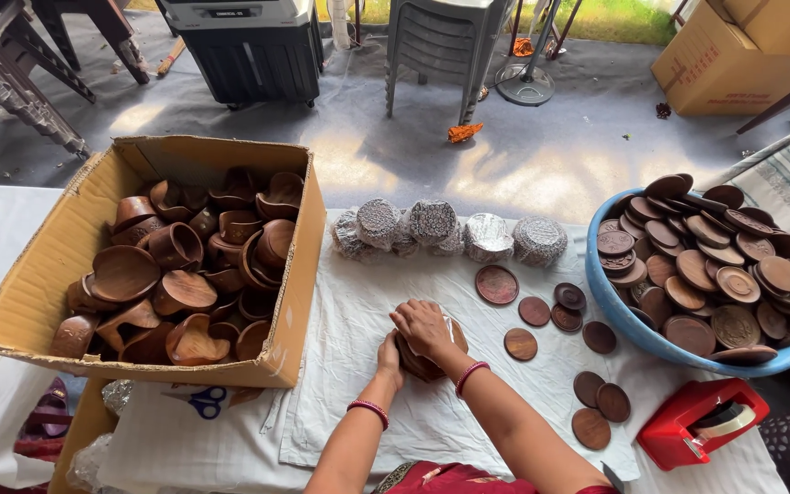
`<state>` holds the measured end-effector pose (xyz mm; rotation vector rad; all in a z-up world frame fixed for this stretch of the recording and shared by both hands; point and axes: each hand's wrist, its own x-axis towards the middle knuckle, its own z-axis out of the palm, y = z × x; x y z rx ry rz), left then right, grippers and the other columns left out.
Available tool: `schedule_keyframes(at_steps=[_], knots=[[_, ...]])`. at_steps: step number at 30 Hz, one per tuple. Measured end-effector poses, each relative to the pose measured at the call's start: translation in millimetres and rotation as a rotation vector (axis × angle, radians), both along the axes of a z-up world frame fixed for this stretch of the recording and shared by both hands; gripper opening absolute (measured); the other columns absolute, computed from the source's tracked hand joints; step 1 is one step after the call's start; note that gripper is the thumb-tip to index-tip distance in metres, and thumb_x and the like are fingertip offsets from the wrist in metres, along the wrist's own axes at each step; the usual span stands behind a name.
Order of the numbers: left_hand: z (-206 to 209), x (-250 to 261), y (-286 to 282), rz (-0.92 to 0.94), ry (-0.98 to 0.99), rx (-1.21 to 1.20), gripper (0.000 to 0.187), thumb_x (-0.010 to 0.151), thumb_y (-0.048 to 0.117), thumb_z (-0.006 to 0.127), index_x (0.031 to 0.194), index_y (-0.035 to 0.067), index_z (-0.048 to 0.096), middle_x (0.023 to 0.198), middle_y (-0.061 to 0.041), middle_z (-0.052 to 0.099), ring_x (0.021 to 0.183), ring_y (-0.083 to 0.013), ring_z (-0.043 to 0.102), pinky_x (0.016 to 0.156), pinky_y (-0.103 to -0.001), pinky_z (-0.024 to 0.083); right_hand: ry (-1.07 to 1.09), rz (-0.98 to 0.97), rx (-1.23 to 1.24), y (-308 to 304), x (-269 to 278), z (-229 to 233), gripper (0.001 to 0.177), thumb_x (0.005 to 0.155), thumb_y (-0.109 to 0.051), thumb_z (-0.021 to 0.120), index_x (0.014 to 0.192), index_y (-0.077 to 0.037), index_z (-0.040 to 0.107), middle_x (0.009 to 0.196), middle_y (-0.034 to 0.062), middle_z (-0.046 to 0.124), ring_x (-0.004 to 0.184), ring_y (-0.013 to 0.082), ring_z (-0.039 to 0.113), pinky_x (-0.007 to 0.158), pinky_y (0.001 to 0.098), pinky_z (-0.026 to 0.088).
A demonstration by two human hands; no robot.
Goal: The person wipes the interior and exterior of a small wooden bowl with a white cloth. They then pick up a small, round wooden disc from the table and wipe it with the cloth before placing it into a blue basin filled with similar discs.
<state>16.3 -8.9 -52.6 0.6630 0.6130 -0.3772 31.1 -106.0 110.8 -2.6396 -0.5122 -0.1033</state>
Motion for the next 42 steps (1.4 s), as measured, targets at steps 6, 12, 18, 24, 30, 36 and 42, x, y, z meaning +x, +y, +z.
schedule_keyframes(at_steps=[6, 12, 18, 24, 30, 36, 42], knots=[[37, -12, -1, 0.009, 0.019, 0.187, 0.047, 0.102, 0.041, 0.049, 0.126, 0.006, 0.069, 0.126, -0.007, 0.071, 0.114, -0.0193, 0.063, 0.101, -0.033, 0.046, -0.011, -0.255, 0.034, -40, -17, -19, 0.039, 0.100, -0.044, 0.053, 0.119, -0.013, 0.067, 0.111, 0.0081, 0.066, 0.105, 0.0298, 0.061, 0.090, 0.0449, 0.046], [34, -11, -1, 0.022, -0.027, 0.093, 0.048, 0.104, 0.040, 0.043, 0.126, 0.007, 0.068, 0.124, -0.009, 0.071, 0.115, -0.0238, 0.065, 0.102, -0.039, 0.050, -0.157, -0.303, -0.016, -52, -75, -45, 0.059, 0.099, -0.046, 0.051, 0.148, -0.012, 0.048, 0.148, 0.0149, 0.049, 0.135, 0.0338, 0.044, 0.107, 0.0488, 0.034], [50, -15, 20, -0.113, -0.024, -0.118, 0.074, 0.102, 0.069, 0.035, 0.132, 0.005, 0.058, 0.125, -0.015, 0.065, 0.116, -0.0294, 0.063, 0.101, -0.046, 0.051, -0.233, 0.230, -0.097, -16, -77, -27, 0.068, 0.103, -0.054, 0.045, 0.153, -0.007, 0.043, 0.156, 0.0160, 0.044, 0.148, 0.0325, 0.035, 0.121, 0.0531, 0.016], [24, -12, 18, -0.062, -0.119, -0.218, 0.075, 0.098, 0.071, 0.030, 0.142, 0.015, 0.053, 0.141, -0.003, 0.062, 0.132, -0.0221, 0.055, 0.115, -0.038, 0.042, 0.039, 0.275, -0.058, 5, -18, -2, 0.051, 0.103, -0.053, 0.045, 0.127, -0.011, 0.061, 0.116, 0.0130, 0.064, 0.123, 0.0325, 0.054, 0.119, 0.0495, 0.026], [62, -20, 8, -0.048, -0.152, -0.022, 0.065, 0.100, 0.057, 0.048, 0.138, 0.007, 0.062, 0.138, -0.004, 0.066, 0.127, -0.0189, 0.060, 0.110, -0.035, 0.044, 0.072, -0.081, 0.020, -30, 9, -16, 0.044, 0.101, -0.050, 0.047, 0.115, -0.013, 0.066, 0.111, 0.0103, 0.067, 0.111, 0.0303, 0.060, 0.100, 0.0448, 0.041], [66, -21, 3, 0.040, -0.094, 0.078, 0.052, 0.099, 0.044, 0.057, 0.133, 0.005, 0.065, 0.131, -0.005, 0.069, 0.118, -0.0193, 0.063, 0.105, -0.035, 0.048, -0.085, -0.237, 0.090, -68, -45, -51, 0.061, 0.101, -0.049, 0.049, 0.146, -0.007, 0.049, 0.147, 0.0153, 0.051, 0.132, 0.0342, 0.049, 0.110, 0.0486, 0.034], [63, -22, 8, -0.029, -0.127, 0.038, 0.054, 0.100, 0.045, 0.053, 0.131, 0.003, 0.064, 0.128, -0.011, 0.069, 0.116, -0.0231, 0.065, 0.101, -0.038, 0.051, -0.217, -0.024, -0.112, -25, -97, -47, 0.074, 0.100, -0.056, 0.046, 0.155, -0.007, 0.041, 0.162, 0.0188, 0.033, 0.151, 0.0339, 0.025, 0.120, 0.0544, 0.009]])
